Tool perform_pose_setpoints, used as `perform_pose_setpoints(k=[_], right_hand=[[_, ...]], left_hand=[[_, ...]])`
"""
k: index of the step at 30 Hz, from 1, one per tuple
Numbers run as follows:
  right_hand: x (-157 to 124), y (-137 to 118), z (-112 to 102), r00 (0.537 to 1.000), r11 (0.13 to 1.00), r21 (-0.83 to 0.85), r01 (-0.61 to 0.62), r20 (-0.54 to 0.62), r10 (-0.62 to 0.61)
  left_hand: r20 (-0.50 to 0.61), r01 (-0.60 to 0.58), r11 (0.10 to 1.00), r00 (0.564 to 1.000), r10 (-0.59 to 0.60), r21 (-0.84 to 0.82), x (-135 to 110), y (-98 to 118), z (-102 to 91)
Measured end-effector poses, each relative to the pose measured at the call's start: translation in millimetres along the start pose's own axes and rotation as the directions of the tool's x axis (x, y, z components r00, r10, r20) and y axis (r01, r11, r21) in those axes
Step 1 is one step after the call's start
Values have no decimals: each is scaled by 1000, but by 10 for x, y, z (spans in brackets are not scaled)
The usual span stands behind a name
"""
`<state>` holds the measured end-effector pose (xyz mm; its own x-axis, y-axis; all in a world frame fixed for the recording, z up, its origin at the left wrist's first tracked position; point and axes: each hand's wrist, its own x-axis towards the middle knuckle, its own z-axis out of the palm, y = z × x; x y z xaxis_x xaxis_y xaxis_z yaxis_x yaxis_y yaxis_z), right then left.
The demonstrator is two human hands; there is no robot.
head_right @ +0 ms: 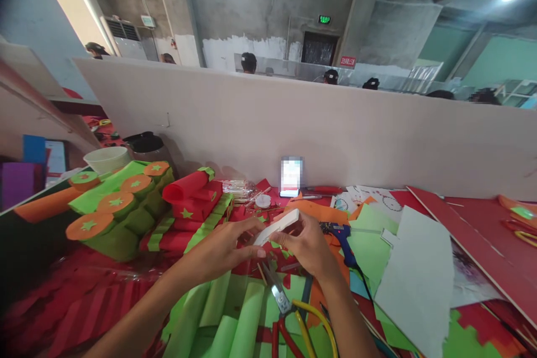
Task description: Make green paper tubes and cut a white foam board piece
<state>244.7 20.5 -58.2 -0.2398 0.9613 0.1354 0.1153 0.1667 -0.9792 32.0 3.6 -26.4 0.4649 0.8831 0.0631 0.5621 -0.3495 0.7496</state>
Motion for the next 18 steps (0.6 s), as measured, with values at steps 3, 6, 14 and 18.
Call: perform_pose_setpoints(k=[3, 6, 14, 18], right_hand=[[22, 28, 13, 999, 1000, 20, 1, -32, -1], [32, 44, 9, 997, 998, 60, 7, -83, -2], [13, 45, -20, 995, 997, 73, -24, -98, 31], [11, 57, -15, 997, 998, 55, -37, -72, 41]], left_hand=[[23, -5, 999, 1000, 6, -47, -15, -29, 0], [23, 42, 999, 999, -42, -4, -39, -105, -22], [-129, 331, 706, 937, -325, 626, -129, -113, -51], [-152, 327, 745, 943, -295, 581, -122, -182, 68]])
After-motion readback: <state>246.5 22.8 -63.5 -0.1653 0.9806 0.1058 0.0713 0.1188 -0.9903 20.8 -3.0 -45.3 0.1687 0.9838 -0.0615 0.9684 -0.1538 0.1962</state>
